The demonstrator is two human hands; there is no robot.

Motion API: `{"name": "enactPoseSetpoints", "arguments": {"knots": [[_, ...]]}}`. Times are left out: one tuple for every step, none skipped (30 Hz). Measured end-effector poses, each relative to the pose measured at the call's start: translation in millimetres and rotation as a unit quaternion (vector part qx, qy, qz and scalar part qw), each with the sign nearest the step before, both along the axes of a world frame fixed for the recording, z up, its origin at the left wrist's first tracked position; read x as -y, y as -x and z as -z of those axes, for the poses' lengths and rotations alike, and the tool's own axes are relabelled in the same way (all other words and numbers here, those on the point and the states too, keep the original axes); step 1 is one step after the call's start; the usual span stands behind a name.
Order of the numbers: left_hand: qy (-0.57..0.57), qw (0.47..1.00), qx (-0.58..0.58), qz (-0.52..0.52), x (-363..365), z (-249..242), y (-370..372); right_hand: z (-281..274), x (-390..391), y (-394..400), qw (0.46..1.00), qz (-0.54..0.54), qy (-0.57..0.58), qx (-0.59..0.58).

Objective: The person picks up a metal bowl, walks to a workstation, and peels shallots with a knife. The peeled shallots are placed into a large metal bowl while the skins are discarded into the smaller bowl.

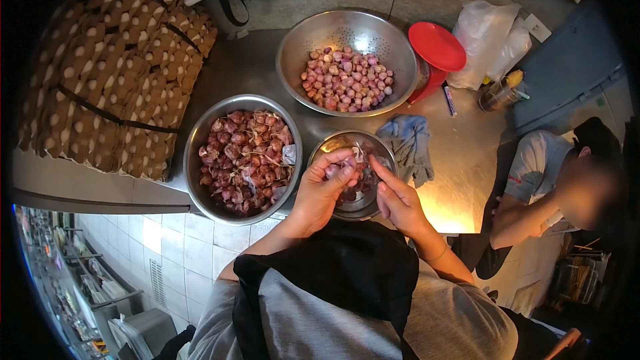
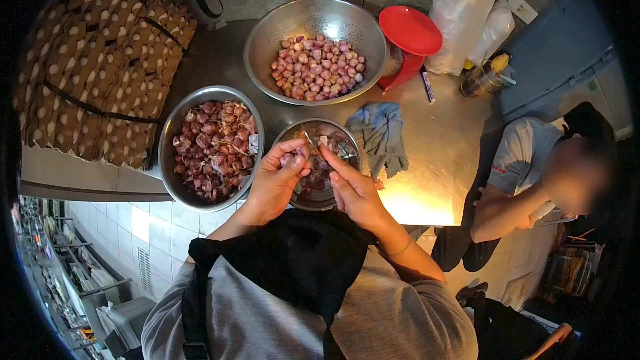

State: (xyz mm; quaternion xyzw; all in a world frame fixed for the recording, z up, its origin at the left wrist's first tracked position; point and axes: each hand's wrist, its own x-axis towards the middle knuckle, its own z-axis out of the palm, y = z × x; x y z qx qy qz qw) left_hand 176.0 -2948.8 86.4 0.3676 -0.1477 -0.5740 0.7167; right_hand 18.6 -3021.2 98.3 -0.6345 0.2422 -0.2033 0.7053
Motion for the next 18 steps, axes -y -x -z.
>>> {"name": "enactPoseSetpoints", "arguments": {"knots": [[-0.007,1.0,-0.004,0.0,-0.1,-0.4,-0.1,2.2,-0.2,-0.1,1.0,-0.016,0.017,-0.003],[-0.007,1.0,-0.003,-0.002,0.0,-0.6,-0.3,2.5,-1.2,-1.3,1.0,-0.017,-0.012,0.008],[-0.008,1.0,-0.003,-0.004,0.2,-0.7,-0.5,0.6,-2.5,-2.4,1.0,-0.023,-0.018,0.01],[-0.007,1.0,-0.002,-0.006,0.3,-0.7,-0.7,-2.9,-4.5,-3.4,0.999,-0.03,-0.024,0.011],[-0.002,1.0,-0.004,-0.005,-0.3,0.9,-1.4,-5.6,-6.2,-4.8,0.999,-0.037,-0.031,0.012],[0.004,1.0,-0.005,-0.003,-1.0,4.4,-2.4,-6.7,-7.1,-7.1,0.999,-0.035,-0.038,0.012],[0.009,1.0,-0.007,-0.001,-1.4,7.3,-2.9,-3.4,-7.2,-9.1,0.999,-0.031,-0.002,0.015],[0.01,1.0,-0.007,-0.002,-1.5,9.2,-3.3,2.9,-6.6,-11.2,0.999,-0.027,0.035,0.018],[0.01,1.0,-0.007,-0.003,-1.5,10.7,-3.6,5.4,-6.3,-11.9,0.999,-0.022,0.045,0.018],[0.01,1.0,-0.007,-0.003,-1.7,11.3,-3.6,8.0,-6.0,-12.6,0.998,-0.017,0.055,0.018],[0.009,1.0,-0.006,-0.002,-2.1,11.4,-3.2,8.7,-6.1,-12.5,0.999,-0.012,0.04,0.016],[0.007,1.0,-0.005,-0.001,-2.4,11.5,-2.7,9.3,-5.6,-12.0,1.0,-0.01,0.018,0.018],[0.006,1.0,-0.004,0.001,-2.4,10.9,-2.3,10.0,-5.0,-11.5,1.0,-0.007,-0.004,0.021],[0.001,1.0,-0.003,0.0,-1.6,8.7,-1.7,10.8,-3.5,-9.6,0.999,-0.008,-0.032,0.029],[-0.004,1.0,-0.003,0.0,-0.4,3.9,-0.7,11.1,-2.4,-8.1,0.997,-0.008,-0.061,0.037],[-0.009,1.0,-0.002,-0.001,0.3,1.3,-0.2,10.3,-1.8,-7.1,0.995,-0.01,-0.092,0.039],[-0.008,1.0,-0.006,-0.001,0.5,1.2,-0.2,8.7,-1.2,-6.2,0.991,-0.011,-0.124,0.041],[-0.008,1.0,-0.009,-0.001,0.5,1.1,-0.3,7.8,-0.9,-5.8,0.987,-0.012,-0.155,0.044]]}}
